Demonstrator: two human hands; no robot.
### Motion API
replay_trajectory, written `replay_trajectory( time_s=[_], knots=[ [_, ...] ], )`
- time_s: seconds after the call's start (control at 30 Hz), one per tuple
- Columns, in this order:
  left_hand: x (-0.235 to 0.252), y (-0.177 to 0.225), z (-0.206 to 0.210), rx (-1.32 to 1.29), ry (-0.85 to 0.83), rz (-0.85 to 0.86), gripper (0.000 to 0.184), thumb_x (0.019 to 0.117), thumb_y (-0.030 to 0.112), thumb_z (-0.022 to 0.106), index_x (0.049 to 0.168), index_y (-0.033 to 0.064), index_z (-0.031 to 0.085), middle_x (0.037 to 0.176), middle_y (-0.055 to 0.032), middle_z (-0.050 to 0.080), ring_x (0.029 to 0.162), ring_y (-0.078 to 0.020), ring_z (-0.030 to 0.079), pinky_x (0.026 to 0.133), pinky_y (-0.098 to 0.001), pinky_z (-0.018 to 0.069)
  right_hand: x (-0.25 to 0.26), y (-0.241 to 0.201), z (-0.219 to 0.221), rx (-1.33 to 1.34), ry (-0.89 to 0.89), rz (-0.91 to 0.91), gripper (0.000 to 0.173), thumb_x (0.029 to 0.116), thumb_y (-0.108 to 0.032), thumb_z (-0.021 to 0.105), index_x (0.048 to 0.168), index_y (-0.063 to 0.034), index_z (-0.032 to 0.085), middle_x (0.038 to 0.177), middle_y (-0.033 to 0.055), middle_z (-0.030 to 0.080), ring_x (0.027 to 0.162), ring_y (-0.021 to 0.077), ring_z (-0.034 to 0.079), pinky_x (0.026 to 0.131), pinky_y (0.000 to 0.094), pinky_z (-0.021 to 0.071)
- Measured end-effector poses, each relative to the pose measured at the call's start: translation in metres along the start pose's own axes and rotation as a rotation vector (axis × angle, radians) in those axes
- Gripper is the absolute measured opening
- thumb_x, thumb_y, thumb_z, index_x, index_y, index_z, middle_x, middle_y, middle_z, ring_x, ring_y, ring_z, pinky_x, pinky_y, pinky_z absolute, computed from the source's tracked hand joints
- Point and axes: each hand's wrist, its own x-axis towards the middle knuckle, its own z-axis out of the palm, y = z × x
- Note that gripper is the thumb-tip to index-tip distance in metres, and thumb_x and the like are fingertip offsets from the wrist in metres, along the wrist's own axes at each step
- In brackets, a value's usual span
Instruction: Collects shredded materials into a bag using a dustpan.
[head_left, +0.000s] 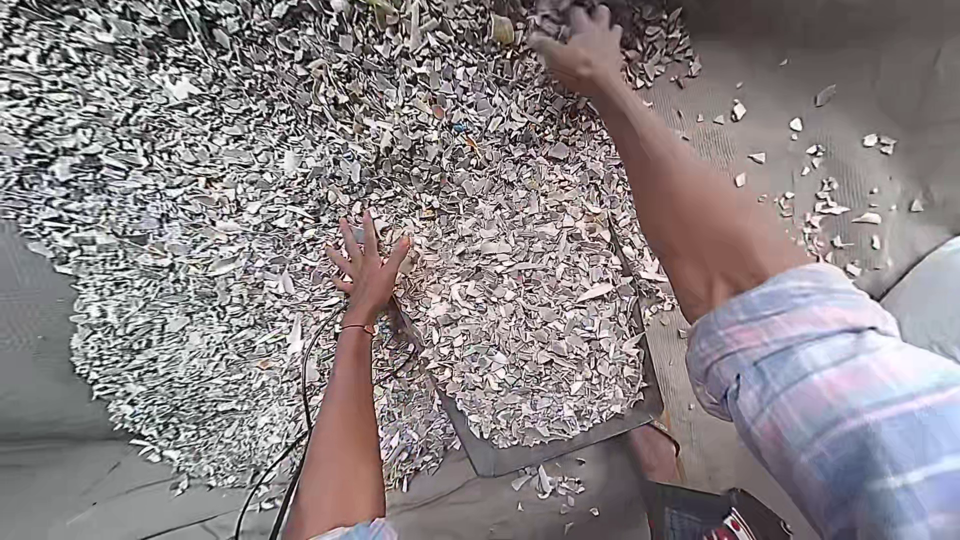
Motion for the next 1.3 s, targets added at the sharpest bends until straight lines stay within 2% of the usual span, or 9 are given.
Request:
replay_trajectory(
  time_s=[0.13,0.27,0.43,0.57,0.7,0.87,0.93,1.1,1.3],
  knots=[
    [0.003,-0.002,-0.001,-0.026,-0.01,0.016,0.09,0.0948,0.073,0.045,0.166,0.0361,0.006,0.172,-0.0048,-0.018,0.153,-0.049,-0.02,0.105,-0.0868,-0.0043,-0.064,-0.05,0.038,-0.19,-0.295,-0.318,0.089,0.0888,-0.077,0.053,0.146,-0.0089,0.055,0.151,0.0224,0.049,0.142,0.0481,0.041,0.106,0.0761,0.0335],
    [0.007,-0.002,-0.005,-0.061,-0.024,0.023,0.095,0.0902,0.075,0.052,0.165,0.0396,0.006,0.171,-0.0045,-0.019,0.152,-0.049,-0.023,0.103,-0.0883,-0.0059,-0.088,-0.087,0.003,-0.153,-0.584,-0.374,0.068,0.098,-0.065,0.054,0.107,0.0001,0.071,0.103,0.0194,0.068,0.097,0.032,0.064,0.084,0.0574,0.0481],
    [0.0,0.004,-0.002,-0.054,0.051,-0.005,0.094,0.0874,0.081,0.05,0.164,0.0437,0.011,0.173,0.0,-0.014,0.154,-0.0483,-0.018,0.103,-0.089,-0.0039,-0.032,-0.138,0.047,-0.113,-0.204,-0.394,0.075,0.0891,-0.06,0.066,0.145,-0.0108,0.056,0.159,0.0137,0.043,0.146,0.036,0.039,0.109,0.0649,0.039],
    [-0.005,0.003,-0.003,-0.076,0.027,-0.006,0.094,0.0852,0.085,0.047,0.163,0.0484,0.009,0.172,0.0039,-0.016,0.154,-0.0469,-0.019,0.102,-0.089,-0.0045,-0.045,-0.149,0.045,-0.228,-0.305,-0.371,0.074,0.0886,-0.063,0.065,0.141,-0.0119,0.06,0.149,0.0151,0.054,0.143,0.0379,0.043,0.105,0.0674,0.0404],
    [-0.001,0.006,-0.005,-0.114,0.054,-0.053,0.09,0.084,0.088,0.044,0.161,0.05,0.019,0.174,0.0016,-0.005,0.155,-0.0473,-0.012,0.103,-0.0888,0.0,-0.056,-0.131,0.049,-0.156,-0.464,-0.396,0.066,0.0928,-0.066,0.062,0.119,-0.0058,0.069,0.12,0.0207,0.067,0.115,0.038,0.064,0.09,0.065,0.0497],
    [0.006,0.029,-0.004,-0.092,0.056,0.065,0.077,0.1006,0.068,0.041,0.154,0.0127,0.047,0.162,-0.0222,0.034,0.152,-0.0484,0.02,0.114,-0.0781,0.0062,-0.103,-0.096,0.071,-0.132,-0.643,-0.491,0.067,0.0911,-0.07,0.061,0.131,-0.0158,0.069,0.125,0.0183,0.068,0.122,0.0388,0.061,0.095,0.0692,0.0452],
    [-0.01,0.041,0.006,-0.087,0.062,0.013,0.083,0.102,0.069,0.034,0.147,0.0002,0.049,0.16,-0.0249,0.036,0.153,-0.0485,0.017,0.114,-0.0796,0.0029,-0.129,-0.091,0.074,-0.142,-0.724,-0.52,0.068,0.0925,-0.07,0.059,0.124,-0.0109,0.07,0.119,0.0192,0.069,0.116,0.0384,0.063,0.092,0.067,0.0471],
    [-0.065,0.042,0.022,-0.138,0.042,0.134,0.08,0.1029,0.067,0.031,0.139,-0.0015,0.051,0.143,-0.0298,0.05,0.139,-0.0487,0.041,0.107,-0.0742,0.0289,-0.183,-0.055,0.05,-0.122,-0.752,-0.563,0.072,0.0926,-0.07,0.057,0.13,-0.0089,0.066,0.12,0.0194,0.067,0.119,0.0385,0.06,0.092,0.065,0.0464],
    [-0.124,0.047,0.026,-0.233,-0.043,0.288,0.076,0.099,0.058,0.04,0.141,-0.005,0.05,0.142,-0.0296,0.05,0.136,-0.0426,0.046,0.11,-0.0677,0.0321,-0.288,-0.002,0.02,-0.092,-0.368,-0.699,0.069,0.0884,-0.063,0.063,0.134,-0.0113,0.064,0.122,0.01,0.069,0.121,0.0419,0.057,0.083,0.068,0.0466]
  ],
)
